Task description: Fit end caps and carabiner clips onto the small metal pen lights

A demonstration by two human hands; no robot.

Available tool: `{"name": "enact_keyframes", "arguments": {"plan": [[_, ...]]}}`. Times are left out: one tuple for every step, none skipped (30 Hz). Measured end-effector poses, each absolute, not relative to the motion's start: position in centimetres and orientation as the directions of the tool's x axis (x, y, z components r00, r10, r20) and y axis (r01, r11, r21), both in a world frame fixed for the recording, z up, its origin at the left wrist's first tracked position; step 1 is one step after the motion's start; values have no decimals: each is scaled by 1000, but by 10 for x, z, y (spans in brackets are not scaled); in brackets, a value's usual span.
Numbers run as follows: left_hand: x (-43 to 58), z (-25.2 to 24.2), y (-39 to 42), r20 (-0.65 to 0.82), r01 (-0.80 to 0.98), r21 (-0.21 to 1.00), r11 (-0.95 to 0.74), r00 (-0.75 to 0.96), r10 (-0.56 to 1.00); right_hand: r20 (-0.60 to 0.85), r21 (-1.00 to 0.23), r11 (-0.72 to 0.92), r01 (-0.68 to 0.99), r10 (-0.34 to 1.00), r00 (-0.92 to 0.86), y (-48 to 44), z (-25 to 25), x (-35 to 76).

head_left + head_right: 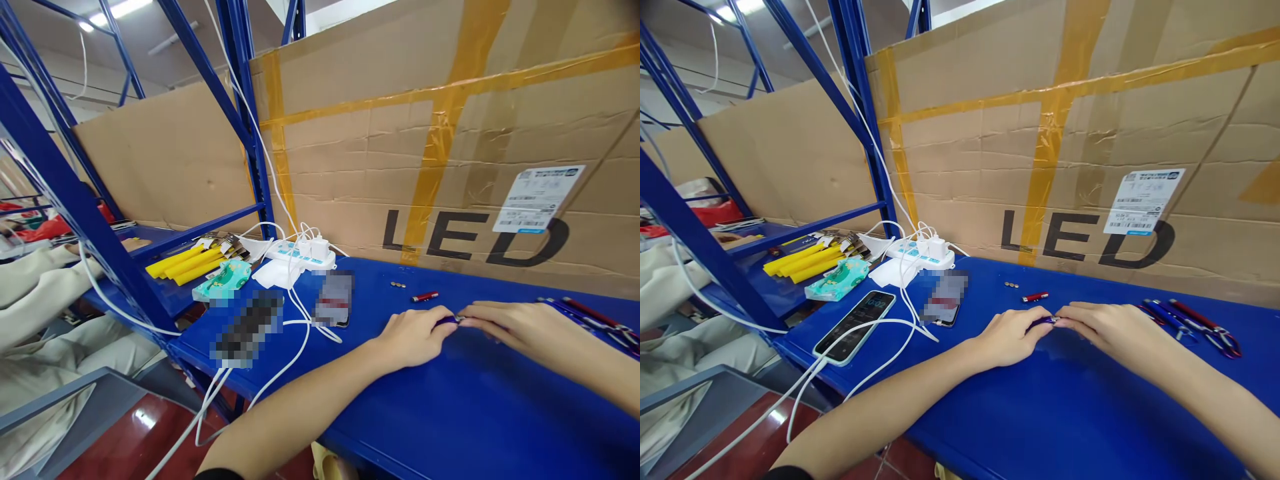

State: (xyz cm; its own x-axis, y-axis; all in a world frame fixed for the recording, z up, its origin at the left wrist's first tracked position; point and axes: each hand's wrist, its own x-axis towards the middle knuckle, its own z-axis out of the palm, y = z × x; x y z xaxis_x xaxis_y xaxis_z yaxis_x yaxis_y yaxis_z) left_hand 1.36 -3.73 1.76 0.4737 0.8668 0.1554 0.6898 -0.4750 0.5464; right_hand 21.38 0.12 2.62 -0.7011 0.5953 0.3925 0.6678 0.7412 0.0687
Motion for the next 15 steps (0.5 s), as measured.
{"name": "enact_keyframes", "arguments": {"plan": [[14, 16, -37, 155, 694, 545, -471, 469, 869, 391, 60, 740, 670, 600, -698, 2, 24, 213], [14, 15, -37, 154, 697, 542, -470, 468, 870, 391, 57, 735, 676, 606, -692, 2, 21, 213], [15, 13, -36, 154, 699, 538, -471, 468, 870, 394, 60, 730, 681, 610, -688, 2, 18, 214], [15, 12, -36, 154, 700, 534, -474, 471, 869, 395, 63, 725, 686, 613, -684, 2, 15, 215], [15, 11, -35, 155, 700, 529, -479, 475, 866, 396, 66, 722, 689, 615, -682, 2, 11, 216], [15, 11, -35, 155, 700, 525, -485, 481, 863, 398, 66, 721, 689, 614, -681, 2, 8, 217], [15, 10, -35, 155, 698, 520, -491, 489, 859, 401, 64, 724, 687, 611, -682, 2, 5, 218], [16, 10, -35, 155, 696, 516, -499, 497, 854, 405, 60, 727, 684, 609, -682, 1, 3, 219], [16, 10, -35, 155, 693, 512, -508, 507, 848, 411, 56, 730, 682, 605, -681, 0, 1, 220], [16, 10, -35, 156, 688, 509, -517, 517, 842, 414, 51, 730, 681, 605, -680, -1, 0, 221], [17, 10, -36, 156, 684, 506, -525, 526, 836, 413, 47, 732, 680, 606, -680, -3, 0, 221], [17, 10, -36, 157, 680, 503, -533, 534, 831, 408, 46, 733, 678, 606, -683, -4, 0, 221], [17, 10, -36, 157, 676, 501, -540, 542, 825, 402, 49, 737, 674, 603, -689, -6, 0, 220], [17, 10, -36, 158, 673, 499, -546, 549, 821, 414, 59, 721, 691, 612, -674, -8, 1, 219], [17, 10, -36, 158, 670, 497, -552, 555, 816, 456, 66, 680, 731, 631, -628, -10, 3, 217]]}}
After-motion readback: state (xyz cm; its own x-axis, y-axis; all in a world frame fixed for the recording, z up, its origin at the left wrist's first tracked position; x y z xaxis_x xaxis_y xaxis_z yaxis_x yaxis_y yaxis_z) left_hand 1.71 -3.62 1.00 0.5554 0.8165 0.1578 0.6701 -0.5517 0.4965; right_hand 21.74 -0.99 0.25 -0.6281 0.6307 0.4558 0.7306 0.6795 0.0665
